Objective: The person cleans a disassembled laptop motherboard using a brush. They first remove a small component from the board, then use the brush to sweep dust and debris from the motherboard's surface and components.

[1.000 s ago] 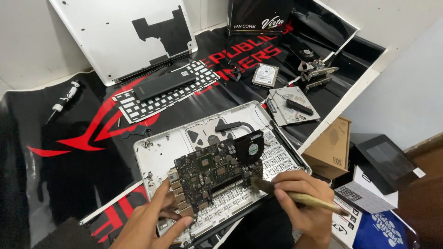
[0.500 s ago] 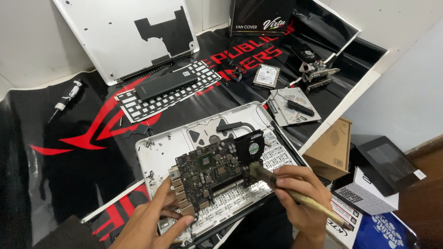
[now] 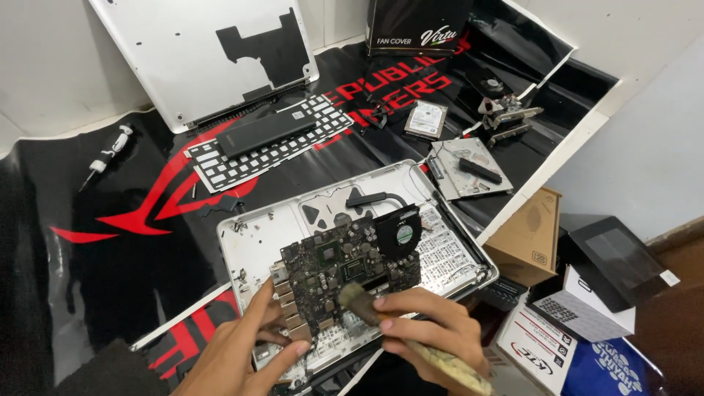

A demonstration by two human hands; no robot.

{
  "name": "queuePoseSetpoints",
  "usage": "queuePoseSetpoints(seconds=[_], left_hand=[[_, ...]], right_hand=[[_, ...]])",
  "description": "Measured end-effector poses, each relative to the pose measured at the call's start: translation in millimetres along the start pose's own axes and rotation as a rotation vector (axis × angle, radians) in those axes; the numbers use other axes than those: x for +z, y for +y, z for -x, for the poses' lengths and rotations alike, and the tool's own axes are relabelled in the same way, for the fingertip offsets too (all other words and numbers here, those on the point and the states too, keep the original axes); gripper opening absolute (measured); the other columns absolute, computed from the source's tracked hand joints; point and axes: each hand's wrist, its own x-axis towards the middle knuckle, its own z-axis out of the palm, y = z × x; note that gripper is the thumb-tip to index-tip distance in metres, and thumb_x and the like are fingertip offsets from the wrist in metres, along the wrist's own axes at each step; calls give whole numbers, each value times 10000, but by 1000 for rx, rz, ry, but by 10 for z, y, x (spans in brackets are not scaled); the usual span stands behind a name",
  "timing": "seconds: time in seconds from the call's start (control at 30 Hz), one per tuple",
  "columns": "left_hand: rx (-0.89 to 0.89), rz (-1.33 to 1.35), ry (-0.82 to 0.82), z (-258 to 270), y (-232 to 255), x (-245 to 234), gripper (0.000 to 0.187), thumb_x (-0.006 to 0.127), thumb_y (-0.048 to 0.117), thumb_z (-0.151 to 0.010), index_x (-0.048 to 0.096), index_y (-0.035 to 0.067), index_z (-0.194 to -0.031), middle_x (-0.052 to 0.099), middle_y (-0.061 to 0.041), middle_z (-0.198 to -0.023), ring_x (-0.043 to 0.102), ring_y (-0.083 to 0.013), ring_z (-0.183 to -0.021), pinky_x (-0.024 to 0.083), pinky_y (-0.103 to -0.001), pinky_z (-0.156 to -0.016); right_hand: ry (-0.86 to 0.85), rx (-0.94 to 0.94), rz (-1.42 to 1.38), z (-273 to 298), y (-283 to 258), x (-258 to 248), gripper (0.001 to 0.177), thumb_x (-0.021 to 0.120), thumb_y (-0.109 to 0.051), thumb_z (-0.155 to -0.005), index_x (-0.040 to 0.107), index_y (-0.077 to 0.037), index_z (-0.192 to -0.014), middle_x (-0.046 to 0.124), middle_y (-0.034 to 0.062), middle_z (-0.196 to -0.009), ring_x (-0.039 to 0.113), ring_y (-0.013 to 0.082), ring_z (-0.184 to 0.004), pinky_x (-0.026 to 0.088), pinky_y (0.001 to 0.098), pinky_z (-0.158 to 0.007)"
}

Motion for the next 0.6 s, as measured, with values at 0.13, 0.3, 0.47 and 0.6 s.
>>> queuePoseSetpoints(seconds=[0.13, 0.3, 0.47, 0.6], left_hand=[[82, 69, -27, 73, 111, -109, 1025, 761, 424, -849, 152, 175, -1636, 625, -121, -1455, 756, -171, -705, 597, -360, -699], [273, -39, 88, 96, 70, -93, 1023, 753, 452, -869, 159, 100, -1624, 647, -216, -1385, 798, -362, -986, 613, -395, -786], [392, 3, 54, 104, 140, -159, 956, 734, 349, -912, 158, 26, -1604, 720, -218, -1289, 776, -364, -1029, 577, -412, -801], [459, 24, 52, 131, 188, -211, 884, 732, 246, -924, 192, -15, -1573, 771, -36, -966, 732, -192, -765, 542, -367, -641]], right_hand=[[153, 4, 111, 10, -55, 118, 117, 712, -155, -929, 717, -86, -1023, 749, 130, -1056, 812, 201, -872, 708, 260, -767], [3, -49, 69, -64, -125, 232, 175, 762, -107, -870, 717, -14, -1012, 748, 202, -1011, 805, 253, -860, 709, 289, -776], [39, 29, 21, 41, -89, 354, 239, 718, -168, -915, 686, -34, -1110, 720, 257, -1138, 803, 285, -975, 724, 307, -897], [31, 10, 19, -73, -124, 531, 201, 675, -118, -938, 680, -4, -1103, 707, 303, -1101, 789, 343, -995, 720, 326, -855]])
